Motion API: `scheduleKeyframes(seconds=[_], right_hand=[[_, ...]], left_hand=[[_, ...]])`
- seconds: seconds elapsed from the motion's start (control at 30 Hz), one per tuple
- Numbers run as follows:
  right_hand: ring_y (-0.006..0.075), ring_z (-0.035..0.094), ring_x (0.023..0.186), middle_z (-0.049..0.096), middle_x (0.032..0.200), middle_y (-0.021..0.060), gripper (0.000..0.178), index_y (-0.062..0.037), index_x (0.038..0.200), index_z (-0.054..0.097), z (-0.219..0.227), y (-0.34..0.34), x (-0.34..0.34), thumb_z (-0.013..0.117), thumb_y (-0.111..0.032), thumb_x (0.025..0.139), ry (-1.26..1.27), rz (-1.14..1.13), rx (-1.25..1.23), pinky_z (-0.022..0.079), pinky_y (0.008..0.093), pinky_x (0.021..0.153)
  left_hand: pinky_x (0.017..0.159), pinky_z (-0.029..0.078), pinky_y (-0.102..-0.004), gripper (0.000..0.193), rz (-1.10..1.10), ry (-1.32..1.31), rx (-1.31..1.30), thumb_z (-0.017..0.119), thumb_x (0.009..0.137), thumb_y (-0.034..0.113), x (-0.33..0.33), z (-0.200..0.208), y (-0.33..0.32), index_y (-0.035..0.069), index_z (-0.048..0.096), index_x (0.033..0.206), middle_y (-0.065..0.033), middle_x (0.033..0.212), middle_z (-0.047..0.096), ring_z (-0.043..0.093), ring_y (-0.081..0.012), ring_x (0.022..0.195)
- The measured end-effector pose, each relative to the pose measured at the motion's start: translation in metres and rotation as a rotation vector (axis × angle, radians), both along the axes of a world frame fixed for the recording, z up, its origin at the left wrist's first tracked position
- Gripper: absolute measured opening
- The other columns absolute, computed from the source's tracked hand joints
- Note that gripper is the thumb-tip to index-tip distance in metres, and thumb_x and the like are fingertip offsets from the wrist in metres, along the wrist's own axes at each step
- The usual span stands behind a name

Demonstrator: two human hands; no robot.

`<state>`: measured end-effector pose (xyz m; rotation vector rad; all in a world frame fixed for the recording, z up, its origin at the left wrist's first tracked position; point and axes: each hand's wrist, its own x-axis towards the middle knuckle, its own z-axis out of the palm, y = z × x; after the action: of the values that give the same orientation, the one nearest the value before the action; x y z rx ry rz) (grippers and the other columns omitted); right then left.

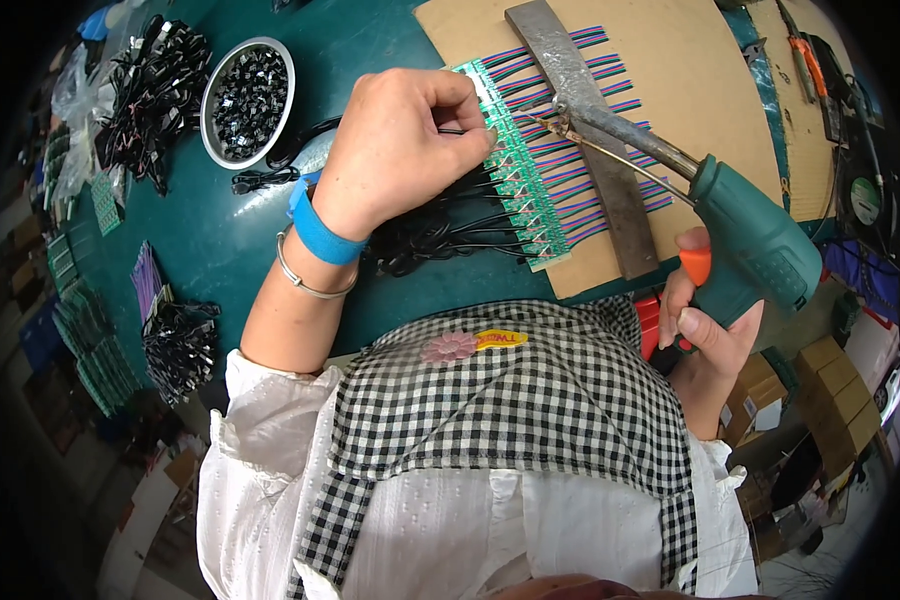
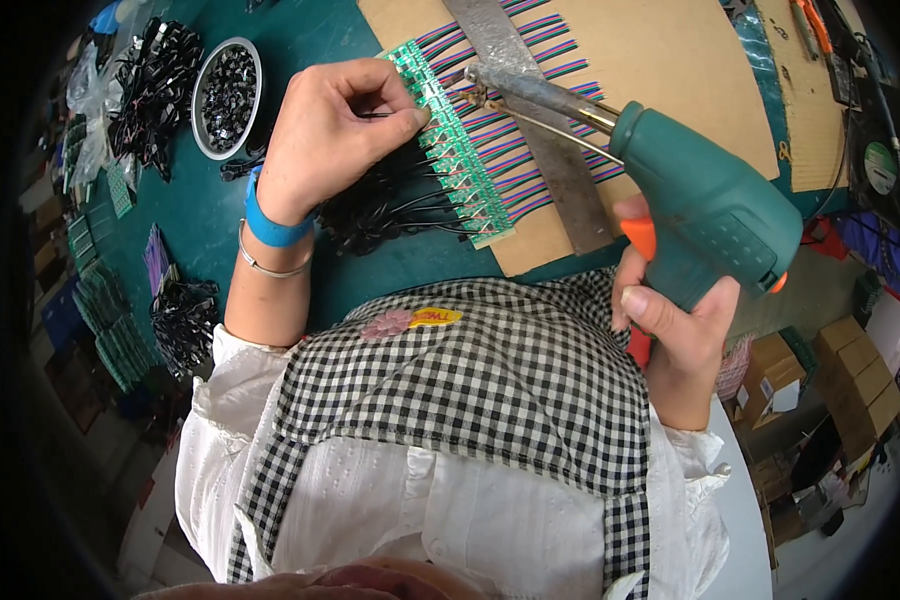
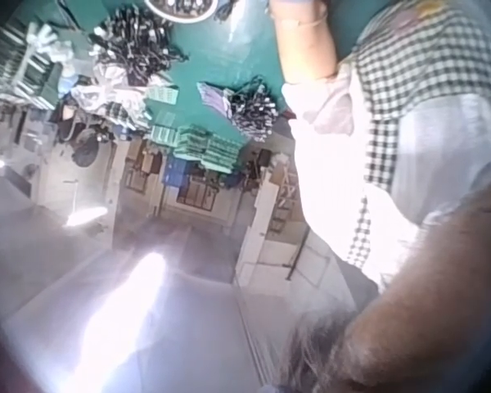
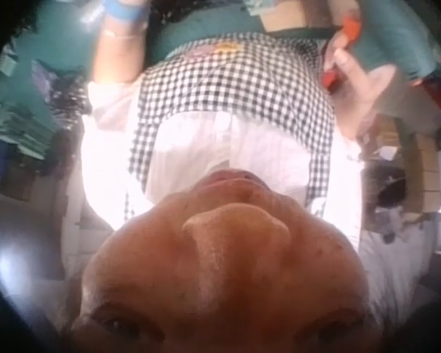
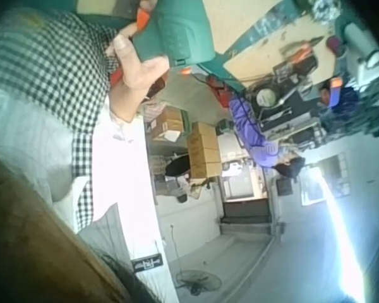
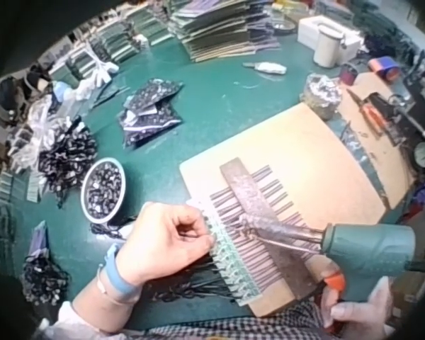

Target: The person solders ribbon cables to LED circuit board strips with a soldering iron and solder wire.

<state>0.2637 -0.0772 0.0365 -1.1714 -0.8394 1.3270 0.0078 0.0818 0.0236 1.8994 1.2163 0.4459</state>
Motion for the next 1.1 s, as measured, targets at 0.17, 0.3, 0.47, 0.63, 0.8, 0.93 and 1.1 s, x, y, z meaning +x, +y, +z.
scheduleKeyframes(seconds=[0.17,0.3,0.47,0.63,0.8,0.93,1.1], right_hand=[[0.0148,0.048,0.043,0.051,0.064,0.0106,0.063,0.0143,0.126,0.036,-0.002,0.005,0.015,0.068,-0.009,0.076,0.107,-0.019,0.089,0.042,0.024,0.037],[0.0137,0.047,0.043,0.046,0.061,0.0068,0.063,0.0113,0.13,0.035,0.009,0.025,0.033,0.064,-0.013,0.08,0.107,-0.079,0.263,0.04,0.0235,0.037],[0.0143,0.05,0.049,0.045,0.063,0.0051,0.055,0.0073,0.129,0.039,0.01,0.065,0.056,0.061,-0.012,0.082,0.286,-0.251,0.451,0.042,0.0256,0.043],[0.0146,0.052,0.052,0.052,0.066,0.0056,0.042,0.0054,0.122,0.047,-0.003,0.109,0.066,0.058,-0.002,0.081,-0.037,-0.435,0.242,0.044,0.0276,0.049],[0.015,0.051,0.052,0.053,0.065,0.0063,0.039,0.0048,0.119,0.052,0.009,0.112,0.058,0.06,-0.003,0.082,-0.306,-0.483,0.282,0.043,0.0269,0.049],[0.016,0.052,0.052,0.054,0.067,0.007,0.036,0.0056,0.115,0.055,0.032,0.089,0.064,0.063,0.0,0.081,-0.396,-0.498,0.204,0.043,0.0273,0.048],[0.0126,0.05,0.054,0.053,0.075,0.0075,0.046,0.0102,0.126,0.048,0.055,0.075,0.069,0.058,0.003,0.082,-0.573,-0.308,0.242,0.042,0.0239,0.05]], left_hand=[[0.05,0.036,-0.0236,0.017,-0.028,0.021,0.003,0.071,0.072,0.006,-0.001,0.003,-0.001,-0.002,0.058,0.066,0.0002,0.057,0.05,0.043,-0.0047,0.056],[0.049,0.037,-0.0227,0.016,0.003,0.017,-0.014,0.071,0.073,0.004,-0.001,0.005,-0.007,-0.003,0.058,0.065,-0.0004,0.055,0.051,0.044,-0.0035,0.055],[0.05,0.041,-0.023,0.011,0.016,0.0,0.017,0.072,0.076,0.004,-0.004,0.012,-0.016,-0.003,0.065,0.074,-0.0028,0.057,0.058,0.05,-0.0047,0.053],[0.057,0.047,-0.0268,0.004,0.167,-0.071,-0.006,0.069,0.079,0.003,-0.032,0.019,-0.029,-0.001,0.069,0.081,-0.0105,0.075,0.065,0.061,-0.0175,0.066],[0.06,0.045,-0.0226,0.01,0.53,-0.045,0.204,0.069,0.081,0.002,-0.091,-0.013,-0.044,0.001,0.068,0.091,-0.0055,0.077,0.062,0.057,-0.0092,0.068],[0.06,0.048,-0.0277,0.025,0.572,0.201,0.549,0.078,0.072,0.006,-0.097,-0.003,-0.033,0.006,0.069,0.096,-0.0068,0.087,0.062,0.06,-0.0183,0.071],[0.058,0.05,-0.032,0.014,0.579,0.211,0.686,0.079,0.07,0.01,-0.127,-0.031,-0.023,0.007,0.071,0.081,-0.004,0.081,0.064,0.062,-0.0229,0.064]])
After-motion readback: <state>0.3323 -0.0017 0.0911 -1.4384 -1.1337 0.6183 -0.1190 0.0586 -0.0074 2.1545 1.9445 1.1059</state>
